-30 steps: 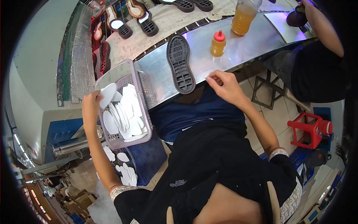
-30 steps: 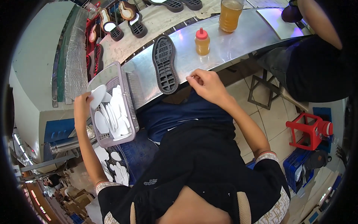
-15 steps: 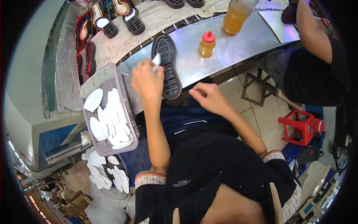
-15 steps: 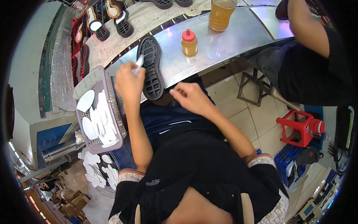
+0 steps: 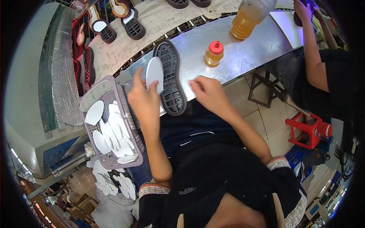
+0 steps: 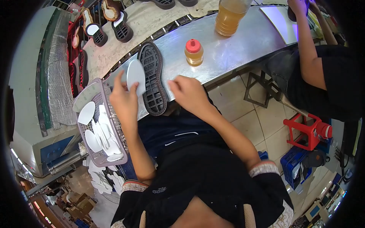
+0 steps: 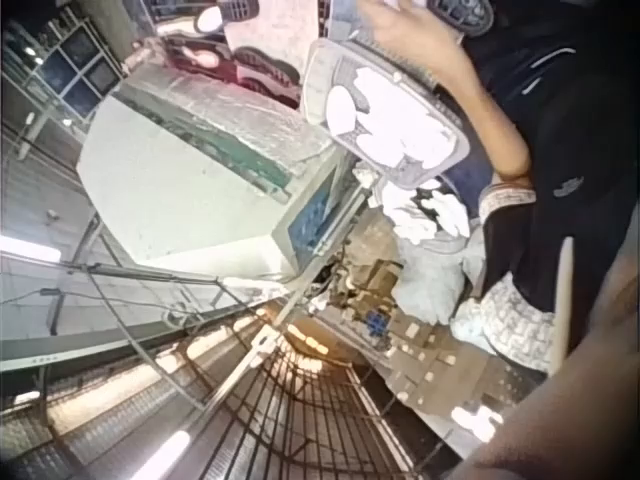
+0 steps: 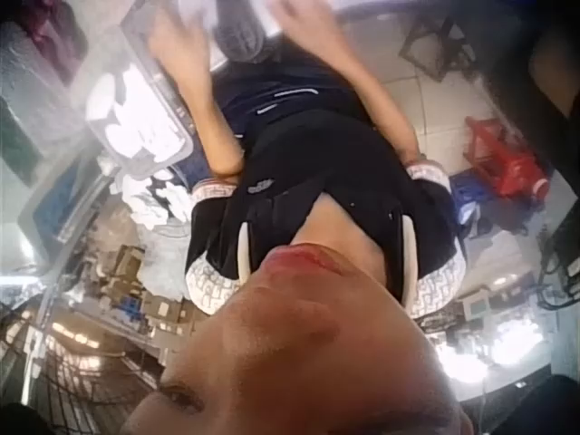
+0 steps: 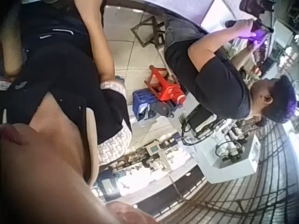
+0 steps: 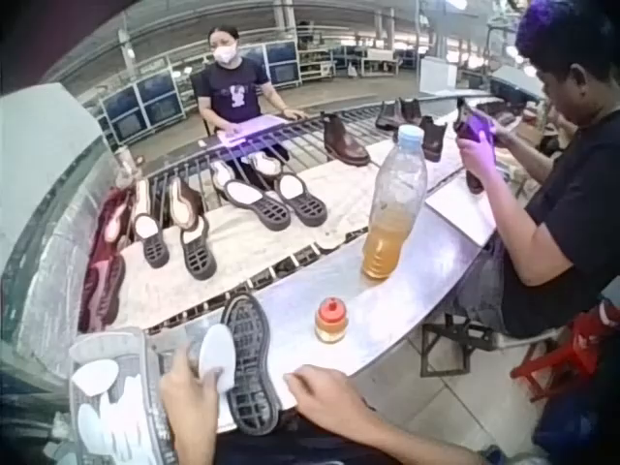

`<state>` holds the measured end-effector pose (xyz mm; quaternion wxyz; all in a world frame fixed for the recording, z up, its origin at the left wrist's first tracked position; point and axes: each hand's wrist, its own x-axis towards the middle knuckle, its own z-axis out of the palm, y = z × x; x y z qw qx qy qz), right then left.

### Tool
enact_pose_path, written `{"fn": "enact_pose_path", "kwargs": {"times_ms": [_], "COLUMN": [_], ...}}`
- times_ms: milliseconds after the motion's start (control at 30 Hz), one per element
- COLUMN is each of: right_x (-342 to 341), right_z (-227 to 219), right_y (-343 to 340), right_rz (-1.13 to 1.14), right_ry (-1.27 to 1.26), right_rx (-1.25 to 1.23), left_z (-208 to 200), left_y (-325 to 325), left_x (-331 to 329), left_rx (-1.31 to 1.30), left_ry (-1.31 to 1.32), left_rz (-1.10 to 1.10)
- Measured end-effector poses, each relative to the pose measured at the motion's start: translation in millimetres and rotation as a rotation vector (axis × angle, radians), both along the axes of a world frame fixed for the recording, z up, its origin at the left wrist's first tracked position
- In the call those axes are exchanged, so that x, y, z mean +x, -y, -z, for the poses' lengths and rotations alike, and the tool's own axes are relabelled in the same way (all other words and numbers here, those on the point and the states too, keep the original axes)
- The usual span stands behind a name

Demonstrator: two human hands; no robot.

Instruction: Applying glue to shoe components and placing them on a conveyor belt assembly line.

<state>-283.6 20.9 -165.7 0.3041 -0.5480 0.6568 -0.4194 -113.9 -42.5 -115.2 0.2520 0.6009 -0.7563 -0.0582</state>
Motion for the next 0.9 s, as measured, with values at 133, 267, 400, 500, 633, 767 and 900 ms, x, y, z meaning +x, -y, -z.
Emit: {"fn": "enact_pose_path", "kwargs": {"times_ms": [133, 267, 400, 500, 633, 767, 900], "right_x": [47, 52, 56, 55, 48, 45, 39], "right_z": [-12, -4, 3, 5, 2, -1, 7], "right_y": [40, 36, 29, 29, 28, 29, 18], "right_rz": [-0.084, 0.013, 0.100, 0.101, -0.047, -0.061, -0.017], "right_ry": [-0.436, -0.368, -0.282, -0.303, -0.311, -0.265, -0.015], "right_rx": [0.150, 0.152, 0.065, -0.005, 0.045, 0.056, 0.004], "left_z": [13, 29, 36, 33, 28, 27, 33], "left_y": [45, 77, 83, 77, 75, 66, 66], "left_x": [8, -4, -11, -9, -4, -3, -3], "left_rx": [0.276, 0.316, 0.289, 0.252, 0.298, 0.296, 0.252], "left_ry": [-0.680, -0.478, -0.153, -0.072, -0.039, -0.101, -0.113], "left_rz": [-0.061, -0.038, -0.028, -0.029, -0.064, -0.068, -0.051]}}
